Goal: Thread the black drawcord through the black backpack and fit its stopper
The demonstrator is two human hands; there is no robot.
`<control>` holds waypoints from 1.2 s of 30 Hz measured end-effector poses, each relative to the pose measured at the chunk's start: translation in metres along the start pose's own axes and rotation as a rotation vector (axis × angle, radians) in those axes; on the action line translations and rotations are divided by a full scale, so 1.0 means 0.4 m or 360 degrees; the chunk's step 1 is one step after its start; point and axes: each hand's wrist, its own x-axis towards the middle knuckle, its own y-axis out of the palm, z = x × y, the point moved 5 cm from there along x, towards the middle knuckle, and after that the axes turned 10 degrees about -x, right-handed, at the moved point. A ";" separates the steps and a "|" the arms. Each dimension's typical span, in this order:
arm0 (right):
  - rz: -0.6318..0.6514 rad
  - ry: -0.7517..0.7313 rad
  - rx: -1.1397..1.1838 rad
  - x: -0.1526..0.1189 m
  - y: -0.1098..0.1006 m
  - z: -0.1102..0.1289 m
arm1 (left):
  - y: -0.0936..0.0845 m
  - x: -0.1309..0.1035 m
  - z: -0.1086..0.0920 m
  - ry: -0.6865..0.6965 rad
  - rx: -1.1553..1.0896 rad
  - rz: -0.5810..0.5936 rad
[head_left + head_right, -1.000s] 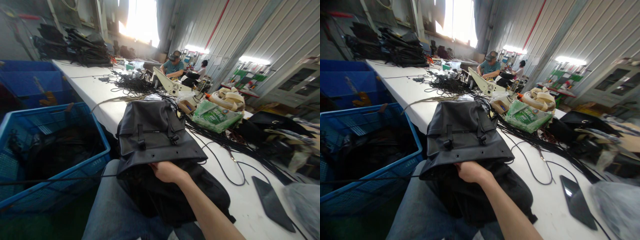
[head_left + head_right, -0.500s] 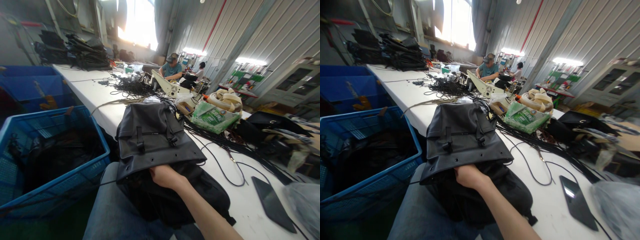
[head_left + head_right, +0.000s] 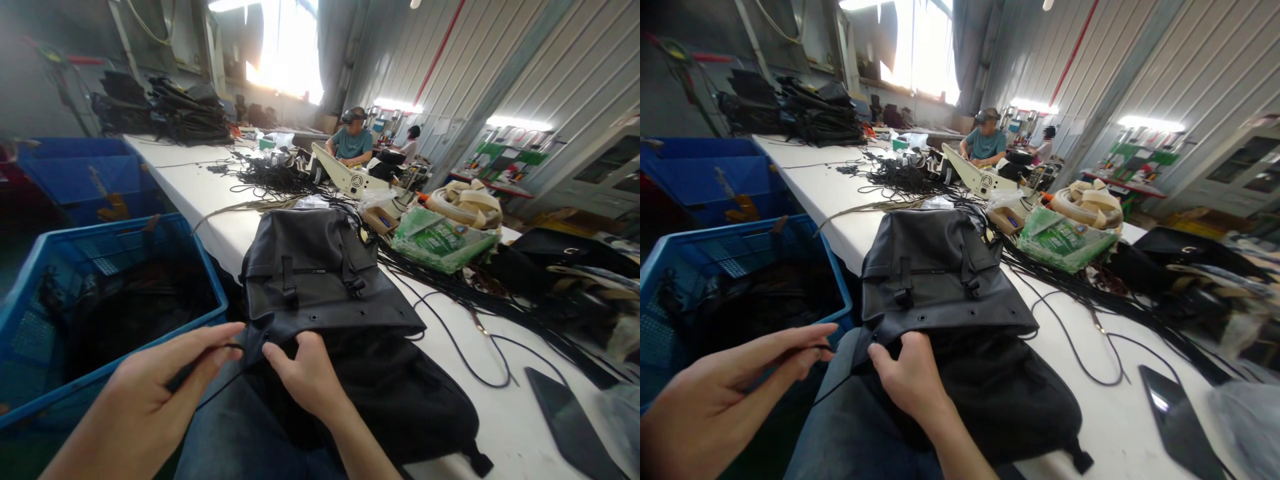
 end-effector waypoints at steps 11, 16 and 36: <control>0.0002 0.0050 0.0203 -0.017 0.027 -0.031 | 0.185 -0.037 0.100 0.0159 0.0052 0.0357; 0.0019 -0.0025 0.0274 -0.017 0.021 -0.020 | 0.191 -0.022 0.080 0.0112 0.0030 0.0308; -0.0005 -0.0118 0.0428 -0.022 0.026 -0.031 | 0.240 -0.021 0.088 0.0080 0.0084 0.0370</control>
